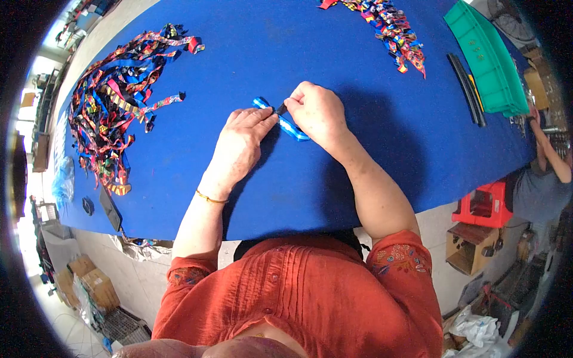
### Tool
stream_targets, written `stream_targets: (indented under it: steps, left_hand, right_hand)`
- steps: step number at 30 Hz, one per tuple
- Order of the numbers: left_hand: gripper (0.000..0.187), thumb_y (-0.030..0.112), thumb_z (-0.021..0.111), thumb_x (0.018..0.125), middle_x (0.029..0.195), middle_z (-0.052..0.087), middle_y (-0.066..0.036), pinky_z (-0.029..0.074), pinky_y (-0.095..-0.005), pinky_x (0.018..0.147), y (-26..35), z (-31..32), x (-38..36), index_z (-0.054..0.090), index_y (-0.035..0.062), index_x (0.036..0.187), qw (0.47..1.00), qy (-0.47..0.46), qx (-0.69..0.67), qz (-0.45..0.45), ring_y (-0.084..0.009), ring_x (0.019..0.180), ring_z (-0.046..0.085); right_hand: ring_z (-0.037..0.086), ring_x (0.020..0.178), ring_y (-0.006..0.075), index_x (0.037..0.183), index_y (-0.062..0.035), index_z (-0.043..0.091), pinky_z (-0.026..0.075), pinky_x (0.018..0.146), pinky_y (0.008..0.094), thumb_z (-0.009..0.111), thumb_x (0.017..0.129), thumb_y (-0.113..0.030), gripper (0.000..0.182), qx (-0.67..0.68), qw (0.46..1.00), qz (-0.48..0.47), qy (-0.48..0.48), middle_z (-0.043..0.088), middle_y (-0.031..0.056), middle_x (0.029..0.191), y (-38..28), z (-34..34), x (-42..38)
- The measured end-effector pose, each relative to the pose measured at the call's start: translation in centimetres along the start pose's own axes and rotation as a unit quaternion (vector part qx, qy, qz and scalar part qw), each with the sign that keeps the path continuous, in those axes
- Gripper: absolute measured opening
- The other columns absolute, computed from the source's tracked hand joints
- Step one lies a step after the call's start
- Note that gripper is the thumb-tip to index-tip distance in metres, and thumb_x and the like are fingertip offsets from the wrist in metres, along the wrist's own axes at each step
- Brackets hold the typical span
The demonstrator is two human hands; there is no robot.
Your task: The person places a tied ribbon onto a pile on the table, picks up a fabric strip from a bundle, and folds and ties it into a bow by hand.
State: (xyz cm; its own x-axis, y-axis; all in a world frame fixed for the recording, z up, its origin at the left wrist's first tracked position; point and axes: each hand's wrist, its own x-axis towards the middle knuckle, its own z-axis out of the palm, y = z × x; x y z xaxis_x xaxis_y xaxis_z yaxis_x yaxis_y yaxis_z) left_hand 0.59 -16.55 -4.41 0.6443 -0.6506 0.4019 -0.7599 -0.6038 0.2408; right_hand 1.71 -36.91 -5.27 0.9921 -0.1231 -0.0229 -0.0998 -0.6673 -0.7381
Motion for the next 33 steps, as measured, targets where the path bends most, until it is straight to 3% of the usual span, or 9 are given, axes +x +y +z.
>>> stream_targets:
  steps: [4, 7, 10, 13, 19, 22, 28, 31, 33]
  left_hand:
    - [0.041, -0.003, 0.06, 0.076, 0.122, 0.068, -0.014, 0.047, -0.0417, 0.103, 0.1, -0.1, 0.0, 0.07, 0.0006, 0.115, 1.0, -0.008, 0.001, 0.004, -0.0293, 0.116, 0.063]
    - [0.04, -0.002, 0.06, 0.077, 0.122, 0.068, -0.014, 0.047, -0.0419, 0.103, 0.3, -0.3, 0.1, 0.07, 0.0001, 0.115, 1.0, -0.011, 0.011, 0.009, -0.0293, 0.116, 0.063]
    - [0.039, -0.001, 0.06, 0.077, 0.122, 0.068, -0.014, 0.047, -0.0421, 0.104, 0.5, -0.6, 0.1, 0.07, 0.0, 0.115, 0.999, -0.012, 0.033, 0.017, -0.0293, 0.117, 0.062]
    - [0.038, 0.0, 0.06, 0.079, 0.123, 0.067, -0.015, 0.047, -0.0419, 0.105, 0.6, -0.6, 0.1, 0.07, -0.0002, 0.116, 0.998, -0.011, 0.051, 0.02, -0.0299, 0.119, 0.062]
    - [0.039, 0.0, 0.058, 0.082, 0.125, 0.066, -0.019, 0.048, -0.0426, 0.106, 0.6, 0.0, -0.5, 0.068, -0.001, 0.12, 0.999, -0.02, 0.032, -0.001, -0.0327, 0.12, 0.062]
    - [0.04, 0.0, 0.058, 0.082, 0.125, 0.065, -0.02, 0.048, -0.0431, 0.106, 0.7, 0.0, -0.4, 0.067, -0.0013, 0.121, 0.999, -0.022, 0.03, -0.002, -0.0336, 0.12, 0.063]
    - [0.041, -0.001, 0.058, 0.082, 0.126, 0.065, -0.021, 0.048, -0.0431, 0.106, 0.9, 0.0, -0.4, 0.066, -0.0019, 0.121, 0.999, -0.025, 0.029, -0.007, -0.0341, 0.119, 0.063]
    - [0.04, -0.001, 0.059, 0.082, 0.126, 0.065, -0.02, 0.049, -0.0431, 0.106, 0.8, 0.1, -0.4, 0.066, -0.0018, 0.122, 0.999, -0.026, 0.027, -0.008, -0.034, 0.119, 0.063]
    - [0.041, -0.001, 0.059, 0.082, 0.126, 0.065, -0.02, 0.049, -0.0432, 0.105, 0.8, 0.1, -0.4, 0.065, -0.0015, 0.122, 0.999, -0.028, 0.031, -0.008, -0.034, 0.119, 0.063]
  right_hand:
    - [0.072, 0.077, 0.0331, 0.085, -0.0066, 0.069, 0.056, 0.073, 0.0441, 0.073, 0.086, -0.027, 0.021, 0.007, 1.0, 0.004, 0.005, 0.073, 0.0133, 0.079, 0.1, 0.3, 0.2]
    - [0.07, 0.066, 0.0175, 0.088, -0.0028, 0.07, 0.055, 0.064, 0.0336, 0.074, 0.088, -0.022, 0.019, -0.023, 0.999, -0.015, 0.029, 0.073, 0.0104, 0.075, 0.0, 0.4, 0.1]
    - [0.071, 0.068, 0.0185, 0.088, -0.003, 0.07, 0.056, 0.065, 0.0341, 0.075, 0.087, -0.023, 0.021, -0.032, 0.999, -0.021, 0.039, 0.073, 0.0103, 0.076, 0.0, 0.6, 0.1]
    - [0.072, 0.078, 0.0338, 0.084, -0.0077, 0.07, 0.056, 0.074, 0.0454, 0.074, 0.085, -0.028, 0.021, -0.013, 0.999, -0.006, 0.03, 0.073, 0.0138, 0.08, -0.2, 0.3, 0.1]
    - [0.071, 0.076, 0.0326, 0.082, -0.0065, 0.069, 0.056, 0.072, 0.0431, 0.076, 0.085, -0.029, 0.024, 0.01, 0.999, -0.029, 0.039, 0.072, 0.0147, 0.077, 0.3, 0.3, 0.2]
    - [0.071, 0.073, 0.0314, 0.081, -0.0055, 0.067, 0.055, 0.069, 0.0419, 0.078, 0.082, -0.029, 0.026, 0.043, 0.998, -0.034, 0.007, 0.071, 0.0153, 0.077, 0.5, -0.8, 0.1]
    - [0.07, 0.07, 0.032, 0.081, -0.0039, 0.066, 0.053, 0.067, 0.0419, 0.081, 0.079, -0.024, 0.025, -0.001, 0.987, -0.022, -0.161, 0.07, 0.0168, 0.074, -1.1, -3.6, -1.6]
    - [0.068, 0.064, 0.0271, 0.083, -0.004, 0.066, 0.053, 0.063, 0.0394, 0.081, 0.079, -0.02, 0.022, -0.013, 0.982, -0.043, -0.182, 0.069, 0.0157, 0.071, -1.2, -3.3, -1.9]
    - [0.067, 0.06, 0.0223, 0.084, -0.004, 0.066, 0.052, 0.059, 0.037, 0.08, 0.08, -0.017, 0.02, 0.018, 0.973, 0.009, -0.231, 0.069, 0.0135, 0.071, -1.7, -3.4, -1.8]
